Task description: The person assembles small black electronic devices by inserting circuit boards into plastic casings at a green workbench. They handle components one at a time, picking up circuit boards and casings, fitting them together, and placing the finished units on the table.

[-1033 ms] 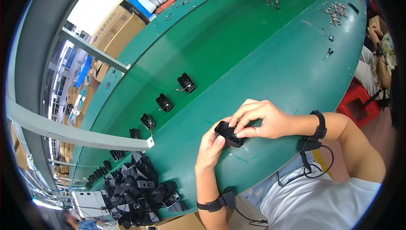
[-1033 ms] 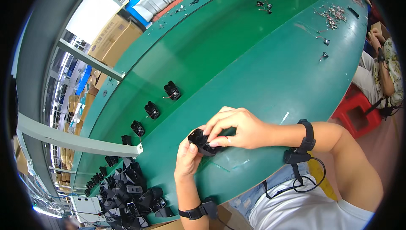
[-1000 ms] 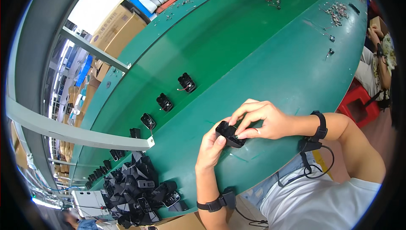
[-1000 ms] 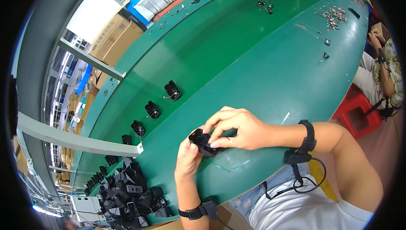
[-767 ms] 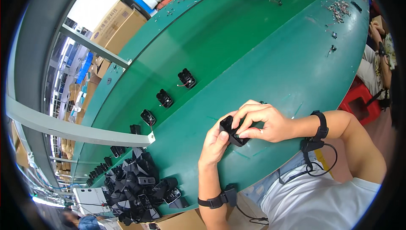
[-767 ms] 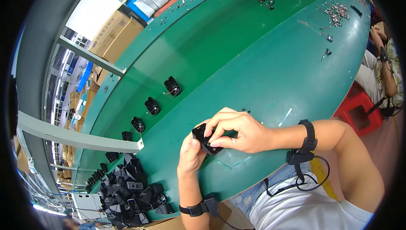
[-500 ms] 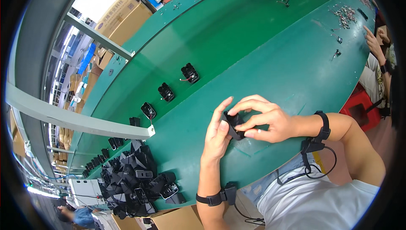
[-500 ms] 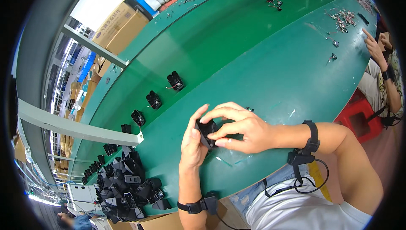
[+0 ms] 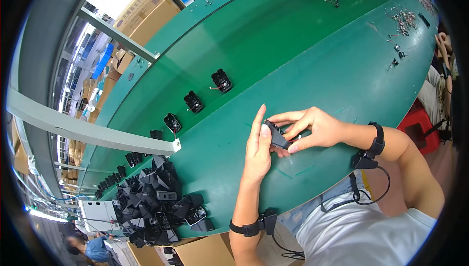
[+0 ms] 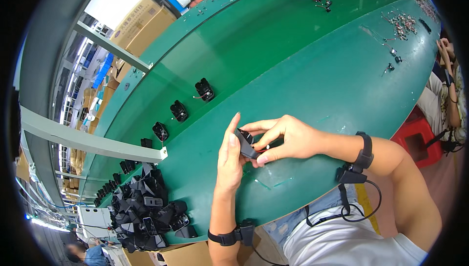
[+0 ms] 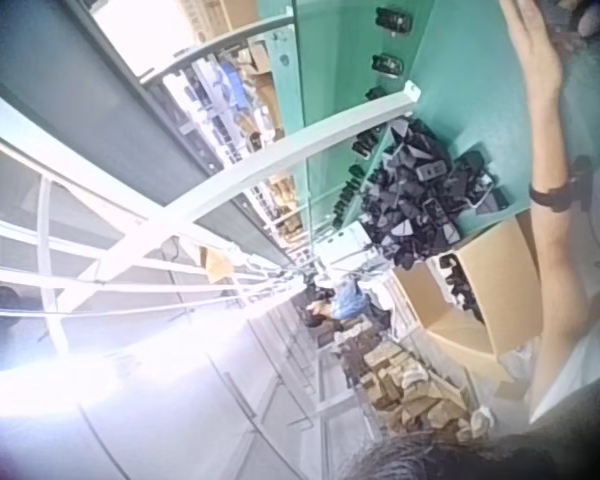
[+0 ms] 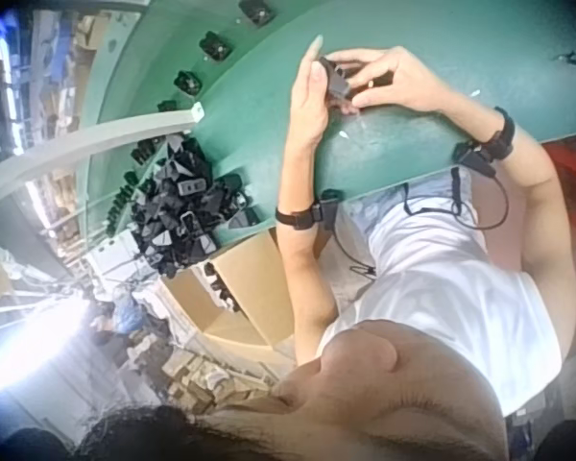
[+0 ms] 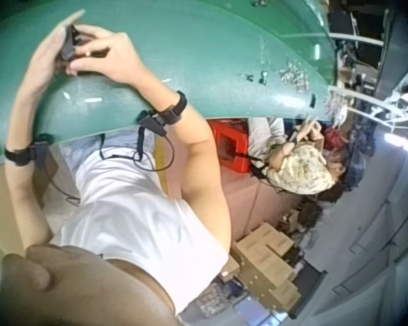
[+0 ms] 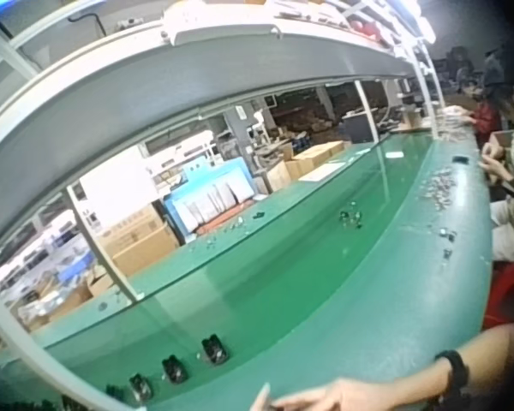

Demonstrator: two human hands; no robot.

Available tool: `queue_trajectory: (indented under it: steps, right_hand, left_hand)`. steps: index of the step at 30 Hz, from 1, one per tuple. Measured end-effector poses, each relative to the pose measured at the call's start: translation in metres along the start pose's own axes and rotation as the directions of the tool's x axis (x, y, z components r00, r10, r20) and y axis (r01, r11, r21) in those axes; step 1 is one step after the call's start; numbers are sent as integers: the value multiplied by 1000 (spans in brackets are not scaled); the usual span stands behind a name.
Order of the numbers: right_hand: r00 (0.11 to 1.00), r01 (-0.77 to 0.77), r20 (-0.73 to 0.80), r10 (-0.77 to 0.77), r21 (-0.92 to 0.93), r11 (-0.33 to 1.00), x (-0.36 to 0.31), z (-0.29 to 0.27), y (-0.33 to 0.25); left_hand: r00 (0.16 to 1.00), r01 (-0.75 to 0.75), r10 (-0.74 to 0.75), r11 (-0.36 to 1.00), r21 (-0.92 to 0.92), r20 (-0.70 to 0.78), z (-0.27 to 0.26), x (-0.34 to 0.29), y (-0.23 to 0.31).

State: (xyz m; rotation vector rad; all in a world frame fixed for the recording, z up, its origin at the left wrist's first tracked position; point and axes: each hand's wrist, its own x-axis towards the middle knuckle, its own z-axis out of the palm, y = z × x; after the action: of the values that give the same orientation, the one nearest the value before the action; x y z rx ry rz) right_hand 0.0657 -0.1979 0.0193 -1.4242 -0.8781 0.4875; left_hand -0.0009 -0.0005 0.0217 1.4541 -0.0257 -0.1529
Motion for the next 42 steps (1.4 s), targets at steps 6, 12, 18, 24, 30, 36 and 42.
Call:
queue_trajectory:
  steps: [6,12,18,24,30,36,42]
  right_hand:
    - [983,-149,-12,183,527,836,-2,13,1]
    - [973,-223,48,226,457,861,1,9,0]
    - [978,-202,65,198,540,817,0,16,15]
    - [984,-126,-54,170,464,877,2,26,-2]
    - [981,-156,-41,191,419,895,0,25,-1]
    - [986,-153,-8,169,384,911,0,19,0]
    - [982,-175,-2,187,349,921,1,18,-3]
  left_hand:
    - [997,-9,13,998,-62,74,-8,-1,-1]
    - [997,15,-15,1000,1,80,-11,-6,6]
    - [999,26,-26,1000,12,39,-13,-4,0]
    - [999,25,-26,999,34,23,-13,-5,6]
    - [999,-22,20,999,38,33,-14,-5,6]
    - [995,-38,41,999,-36,90,-12,-5,1]
    - [996,34,-29,998,-51,89,-14,-5,1]
